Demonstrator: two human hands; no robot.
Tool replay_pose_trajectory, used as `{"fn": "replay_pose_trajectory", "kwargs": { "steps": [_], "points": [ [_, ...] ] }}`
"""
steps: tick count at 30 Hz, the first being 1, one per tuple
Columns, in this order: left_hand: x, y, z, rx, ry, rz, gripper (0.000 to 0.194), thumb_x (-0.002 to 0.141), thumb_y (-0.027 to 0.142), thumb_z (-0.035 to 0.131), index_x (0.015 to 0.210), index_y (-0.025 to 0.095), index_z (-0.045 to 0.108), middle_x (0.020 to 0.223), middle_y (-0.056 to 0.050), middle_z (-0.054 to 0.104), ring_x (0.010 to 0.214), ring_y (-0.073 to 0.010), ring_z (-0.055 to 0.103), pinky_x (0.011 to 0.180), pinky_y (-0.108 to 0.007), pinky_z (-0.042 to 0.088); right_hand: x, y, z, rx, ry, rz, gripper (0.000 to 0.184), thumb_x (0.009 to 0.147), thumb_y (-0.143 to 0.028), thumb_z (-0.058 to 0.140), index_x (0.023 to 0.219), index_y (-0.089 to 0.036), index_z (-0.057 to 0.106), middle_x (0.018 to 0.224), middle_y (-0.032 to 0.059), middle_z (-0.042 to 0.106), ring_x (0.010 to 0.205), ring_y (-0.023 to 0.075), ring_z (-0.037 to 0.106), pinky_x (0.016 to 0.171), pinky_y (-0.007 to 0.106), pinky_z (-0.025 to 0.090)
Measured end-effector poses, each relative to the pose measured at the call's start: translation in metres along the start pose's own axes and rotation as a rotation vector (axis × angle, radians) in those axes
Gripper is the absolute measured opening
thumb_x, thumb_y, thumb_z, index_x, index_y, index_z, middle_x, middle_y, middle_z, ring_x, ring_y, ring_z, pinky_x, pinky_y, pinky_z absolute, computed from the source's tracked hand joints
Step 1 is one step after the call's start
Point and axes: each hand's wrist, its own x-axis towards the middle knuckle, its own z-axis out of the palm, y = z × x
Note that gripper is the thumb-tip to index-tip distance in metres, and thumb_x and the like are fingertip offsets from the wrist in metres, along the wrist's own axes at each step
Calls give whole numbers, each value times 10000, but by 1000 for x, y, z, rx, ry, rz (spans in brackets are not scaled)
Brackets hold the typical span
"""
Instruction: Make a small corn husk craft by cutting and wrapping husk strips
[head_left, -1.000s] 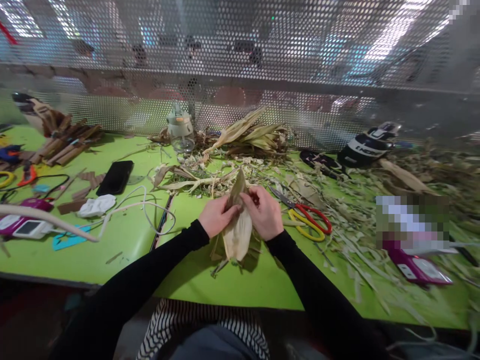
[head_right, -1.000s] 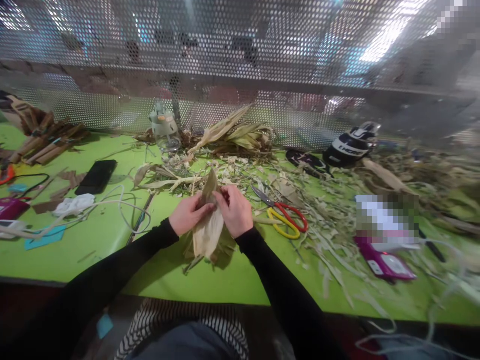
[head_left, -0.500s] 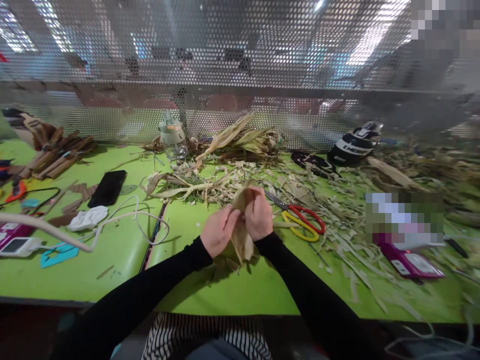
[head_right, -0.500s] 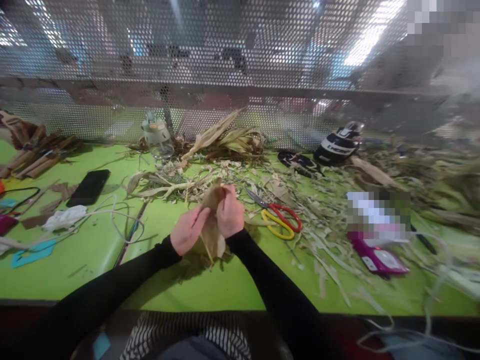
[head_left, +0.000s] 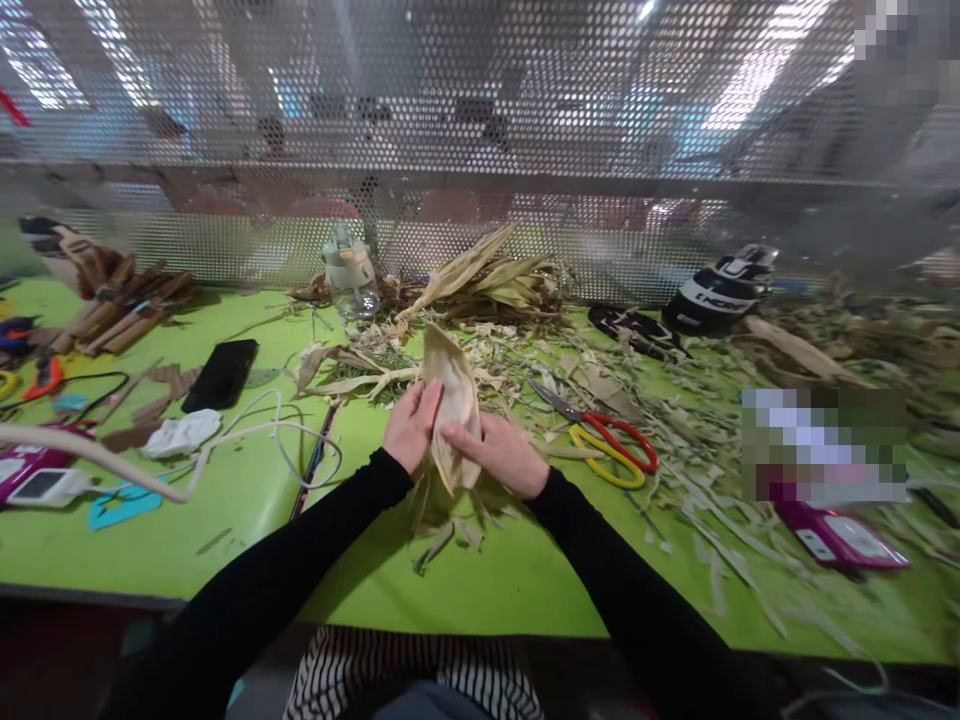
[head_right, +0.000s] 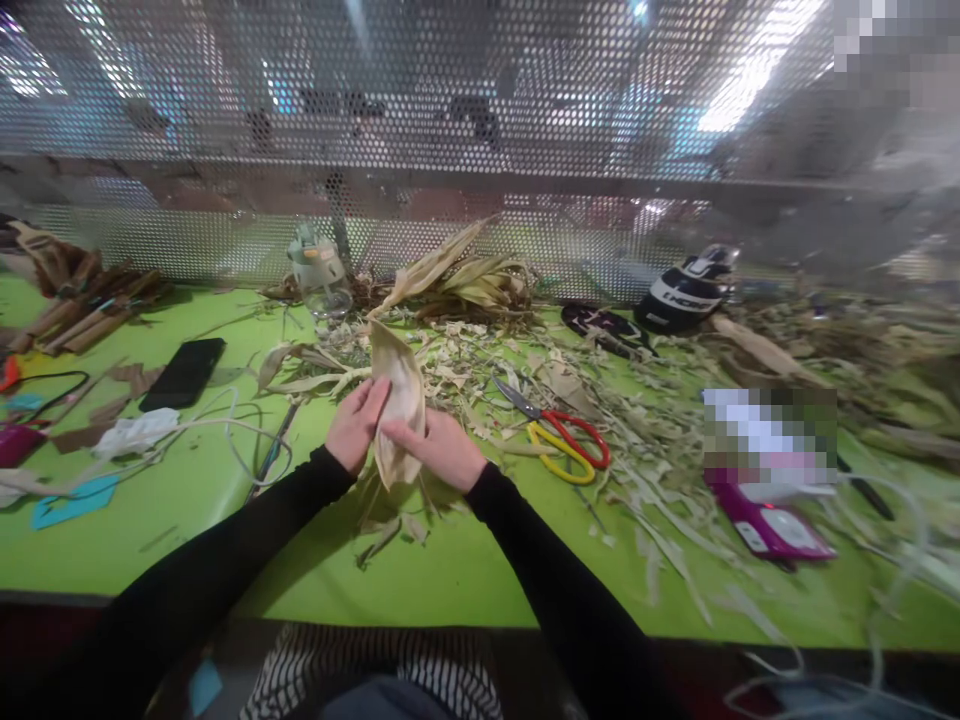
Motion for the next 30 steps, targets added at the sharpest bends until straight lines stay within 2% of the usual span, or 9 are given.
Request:
{"fn": "replay_pose_trajectory", "kwargs": {
  "steps": [2, 4, 6, 11, 14, 17, 21, 26, 30],
  "points": [
    [4, 4, -5, 38, 73, 38, 331, 802, 483, 535, 795, 154, 566, 743, -7, 619, 668, -111, 548, 607, -202, 443, -4, 2, 2, 142, -217, 64, 355, 711, -514, 662, 759, -164, 625, 690, 5, 648, 573, 123, 576, 563, 251, 465],
    [6, 8, -8, 41, 98, 41, 336, 801, 490, 525, 803, 156, 562, 751, -9, 622, 672, -114, 550, 605, -202, 443, -5, 5, 3, 289, -290, 81, 349, 723, -502, 658, 774, -158, 635, 691, 6, 653, 562, 107, 572, 568, 247, 474],
    [5, 10, -8, 11, 95, 6, 347, 793, 507, 521, 789, 161, 548, 718, -2, 613, 638, -110, 543, 581, -204, 440, -4, 8, 3, 339, -296, 68, 336, 728, -484, 663, 761, -150, 641, 689, 6, 650, 564, 96, 564, 567, 233, 466],
    [4, 13, -14, 2, -38, -156, 323, 722, 478, 613, 771, 165, 550, 616, 33, 557, 507, -84, 487, 481, -195, 404, -2, 7, -4, 134, -153, 14, 345, 766, -493, 619, 759, -148, 632, 705, 13, 640, 568, 104, 544, 546, 232, 431],
    [5, 14, -18, 194, -134, -79, 272, 714, 405, 634, 804, 152, 594, 657, 16, 589, 546, -94, 512, 497, -193, 407, 0, 5, -8, -43, 25, -51, 344, 772, -503, 604, 798, -160, 608, 719, 15, 619, 589, 125, 537, 537, 246, 423],
    [3, 14, -18, 346, -202, -34, 236, 729, 364, 606, 786, 135, 613, 705, -12, 621, 619, -118, 548, 557, -208, 434, 1, 5, -10, -78, 138, -108, 317, 806, -489, 560, 808, -172, 579, 733, 15, 593, 624, 136, 531, 548, 252, 428],
    [-1, 13, -14, 464, -185, -40, 177, 713, 300, 578, 757, 132, 611, 711, -22, 636, 619, -126, 554, 561, -213, 435, 0, 6, -8, -152, 153, -139, 280, 836, -450, 516, 808, -173, 550, 737, 17, 575, 639, 139, 519, 559, 255, 420],
    [-2, 11, -14, 638, -169, -27, 171, 675, 308, 577, 630, 143, 571, 559, 9, 566, 514, -111, 486, 489, -212, 370, -1, 4, -6, -312, 166, -175, 257, 841, -418, 497, 731, -186, 500, 652, -8, 519, 573, 123, 455, 512, 243, 343],
    [-1, 11, -15, 665, -159, -20, 175, 676, 313, 564, 648, 142, 580, 556, 14, 559, 520, -113, 483, 515, -219, 384, -2, 4, -6, -356, 164, -186, 278, 838, -437, 496, 711, -190, 488, 628, -12, 504, 553, 120, 434, 500, 243, 309]
  ]
}}
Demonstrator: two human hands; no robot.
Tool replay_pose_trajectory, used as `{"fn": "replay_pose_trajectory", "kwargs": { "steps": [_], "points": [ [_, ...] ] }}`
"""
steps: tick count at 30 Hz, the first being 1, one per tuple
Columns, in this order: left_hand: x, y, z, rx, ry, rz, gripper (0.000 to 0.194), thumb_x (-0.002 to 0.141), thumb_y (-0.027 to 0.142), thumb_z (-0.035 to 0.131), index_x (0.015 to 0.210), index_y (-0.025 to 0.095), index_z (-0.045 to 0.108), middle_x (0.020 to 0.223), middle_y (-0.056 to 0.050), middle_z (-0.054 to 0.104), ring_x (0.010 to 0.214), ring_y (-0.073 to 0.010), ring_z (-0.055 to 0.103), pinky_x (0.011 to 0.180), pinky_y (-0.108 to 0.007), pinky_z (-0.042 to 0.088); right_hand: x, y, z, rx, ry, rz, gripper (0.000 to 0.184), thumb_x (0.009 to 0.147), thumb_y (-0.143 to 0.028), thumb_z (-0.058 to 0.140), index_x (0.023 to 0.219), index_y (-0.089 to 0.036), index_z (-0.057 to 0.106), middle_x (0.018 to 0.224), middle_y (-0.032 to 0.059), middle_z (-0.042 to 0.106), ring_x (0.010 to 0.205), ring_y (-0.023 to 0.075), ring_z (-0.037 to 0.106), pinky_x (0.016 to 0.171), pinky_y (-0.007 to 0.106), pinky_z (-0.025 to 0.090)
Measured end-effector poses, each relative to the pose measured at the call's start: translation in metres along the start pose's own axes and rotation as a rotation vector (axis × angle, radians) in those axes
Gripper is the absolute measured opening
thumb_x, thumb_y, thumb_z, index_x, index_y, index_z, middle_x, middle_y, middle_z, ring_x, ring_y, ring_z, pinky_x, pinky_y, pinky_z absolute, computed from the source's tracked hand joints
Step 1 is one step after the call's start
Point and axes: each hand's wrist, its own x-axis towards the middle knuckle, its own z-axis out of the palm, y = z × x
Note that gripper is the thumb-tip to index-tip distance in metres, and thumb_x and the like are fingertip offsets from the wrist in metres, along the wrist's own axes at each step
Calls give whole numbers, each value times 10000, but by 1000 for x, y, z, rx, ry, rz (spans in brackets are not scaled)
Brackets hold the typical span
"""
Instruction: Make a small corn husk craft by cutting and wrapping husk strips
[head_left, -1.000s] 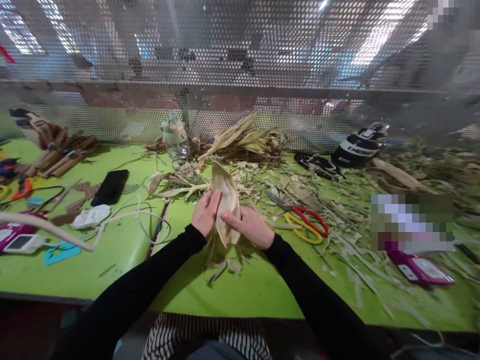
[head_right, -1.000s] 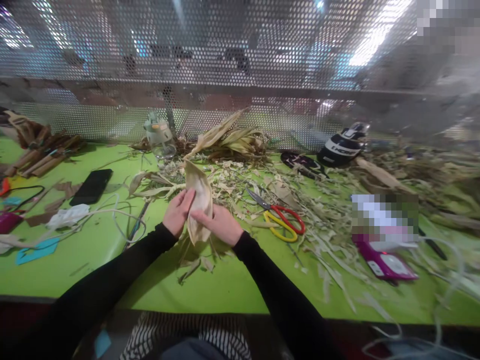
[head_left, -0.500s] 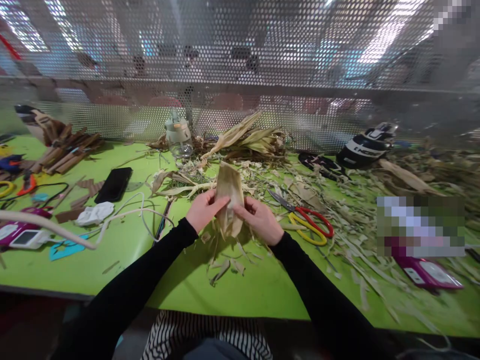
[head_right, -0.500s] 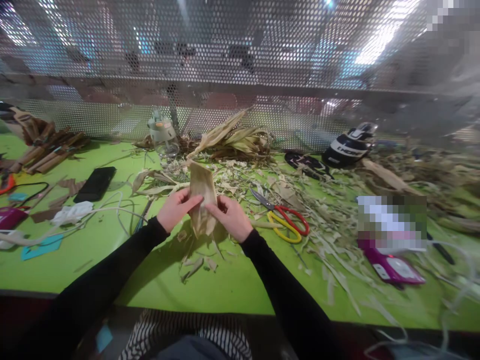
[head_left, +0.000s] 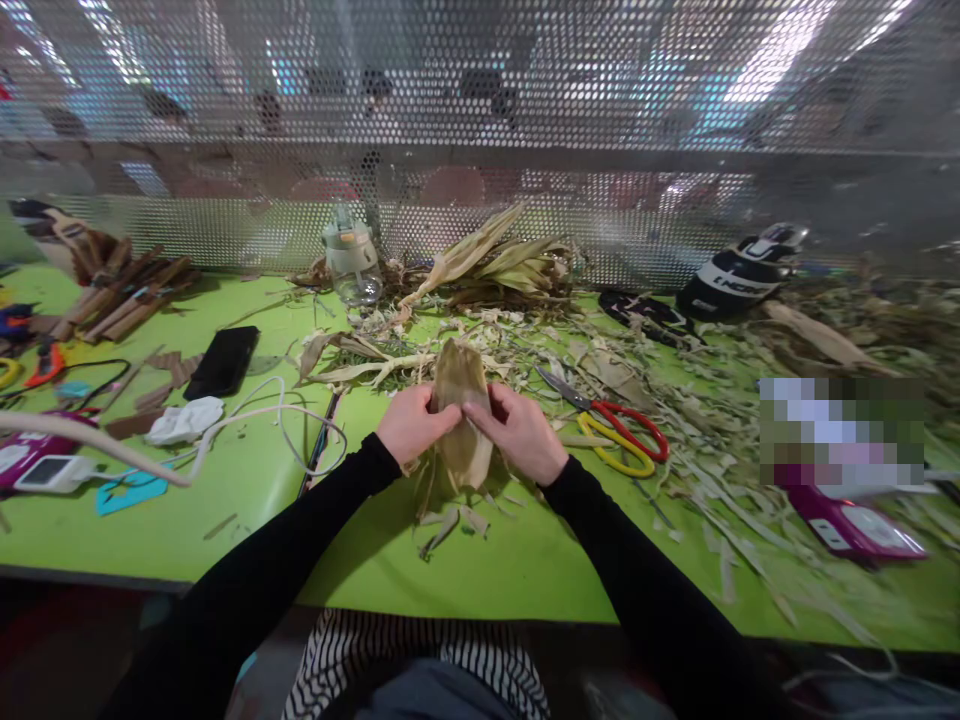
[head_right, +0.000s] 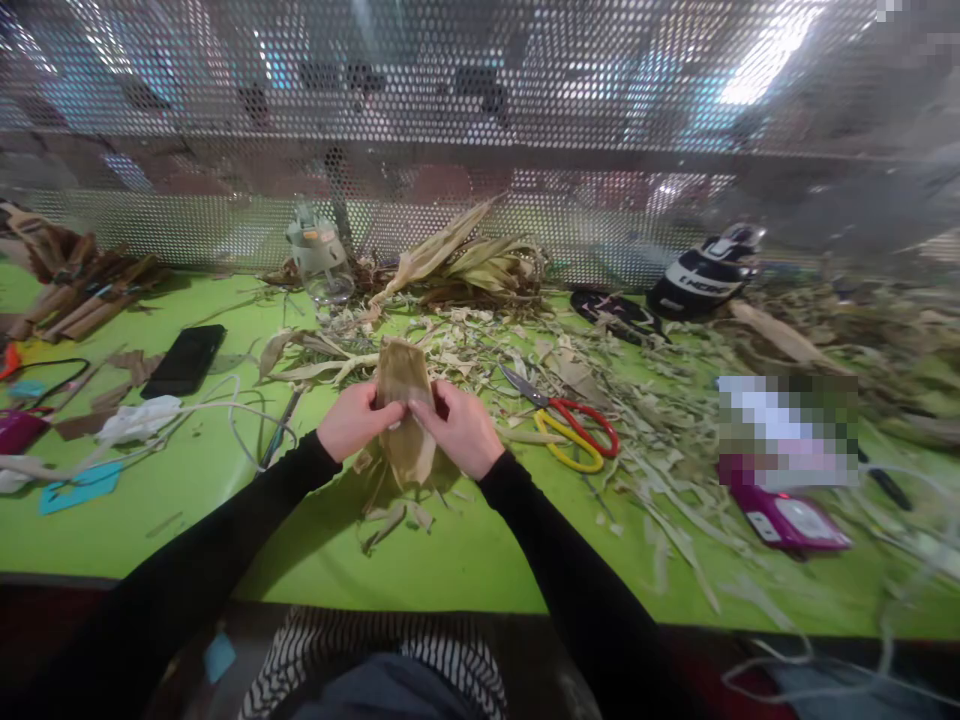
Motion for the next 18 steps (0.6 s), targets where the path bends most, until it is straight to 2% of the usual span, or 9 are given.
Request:
{"fn": "replay_pose_trajectory", "kwargs": {
  "steps": [7, 12, 18],
  "points": [
    [-2, 5, -3, 16, -6, 70, 164, 704, 309, 555, 709, 148, 585, 637, 0, 607, 578, -125, 525, 548, -219, 399, -2, -3, -1, -58, 45, -27, 270, 832, -424, 503, 687, -202, 446, 598, -23, 462, 532, 116, 408, 496, 246, 289],
    [-4, 4, -3, 277, 65, 175, 276, 768, 407, 529, 631, 168, 526, 559, 12, 515, 529, -124, 463, 513, -234, 320, -2, -5, 0, -128, 27, -27, 248, 840, -390, 484, 681, -209, 425, 579, -25, 447, 509, 122, 409, 505, 260, 296],
    [-6, 5, 0, 340, 56, 277, 204, 825, 336, 463, 777, 170, 571, 665, -14, 579, 607, -151, 520, 589, -249, 357, -2, 1, 6, -49, 96, -93, 171, 853, -346, 475, 748, -213, 494, 627, 6, 524, 551, 144, 455, 547, 280, 372]
  ]
}}
